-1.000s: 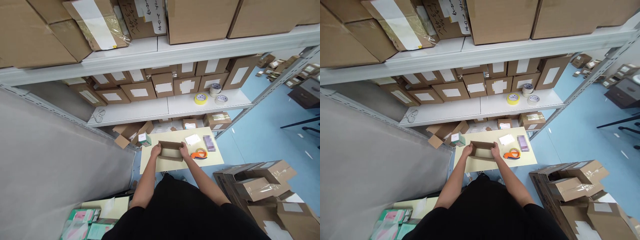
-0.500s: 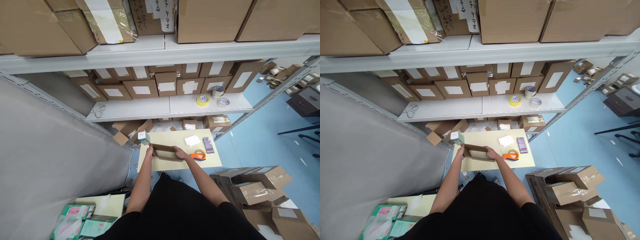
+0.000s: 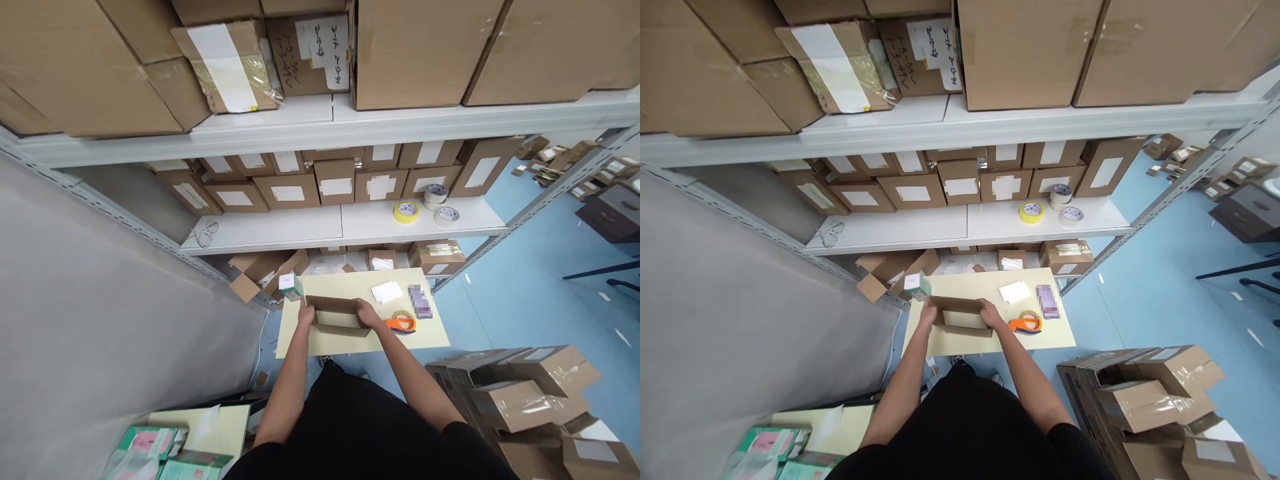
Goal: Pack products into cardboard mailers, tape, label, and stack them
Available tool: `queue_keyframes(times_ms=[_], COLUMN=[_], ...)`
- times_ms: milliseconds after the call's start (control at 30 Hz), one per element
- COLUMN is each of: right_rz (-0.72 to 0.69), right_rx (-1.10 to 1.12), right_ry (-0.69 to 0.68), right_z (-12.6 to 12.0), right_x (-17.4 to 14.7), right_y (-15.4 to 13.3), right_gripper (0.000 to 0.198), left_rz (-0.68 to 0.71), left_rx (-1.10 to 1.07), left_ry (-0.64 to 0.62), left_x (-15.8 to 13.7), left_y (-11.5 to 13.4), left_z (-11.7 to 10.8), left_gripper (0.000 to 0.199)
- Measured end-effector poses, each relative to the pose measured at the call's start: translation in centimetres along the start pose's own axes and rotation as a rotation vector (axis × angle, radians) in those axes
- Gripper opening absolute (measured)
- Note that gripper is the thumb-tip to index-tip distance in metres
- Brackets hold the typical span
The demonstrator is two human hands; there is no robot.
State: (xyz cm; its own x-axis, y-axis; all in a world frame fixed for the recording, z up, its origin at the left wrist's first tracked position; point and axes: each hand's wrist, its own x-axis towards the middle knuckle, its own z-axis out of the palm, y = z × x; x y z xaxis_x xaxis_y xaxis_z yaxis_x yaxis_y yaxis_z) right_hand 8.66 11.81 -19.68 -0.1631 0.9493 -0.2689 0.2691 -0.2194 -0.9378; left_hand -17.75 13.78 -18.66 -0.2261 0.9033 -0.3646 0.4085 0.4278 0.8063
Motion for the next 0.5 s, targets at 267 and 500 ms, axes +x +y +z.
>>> queue_keyframes(times_ms=[267, 500], right_rz=[0.202, 0.249], right_rx=[0.021, 0.122], right_ry=[0.332, 0.421], right_z=[-0.2, 1.5], right_x=[-0.4, -1.0], right_y=[1.0, 0.7], right_gripper=[0.035, 0.041], left_rz=[0.018, 0.012], left_rx=[-0.047, -0.145], left_ry=[-0.125, -0.146], left_x=[-0.9, -2.6], left_y=[1.4, 0.0], left_z=[-0.7, -1.7], left_gripper=[0.078, 0.068])
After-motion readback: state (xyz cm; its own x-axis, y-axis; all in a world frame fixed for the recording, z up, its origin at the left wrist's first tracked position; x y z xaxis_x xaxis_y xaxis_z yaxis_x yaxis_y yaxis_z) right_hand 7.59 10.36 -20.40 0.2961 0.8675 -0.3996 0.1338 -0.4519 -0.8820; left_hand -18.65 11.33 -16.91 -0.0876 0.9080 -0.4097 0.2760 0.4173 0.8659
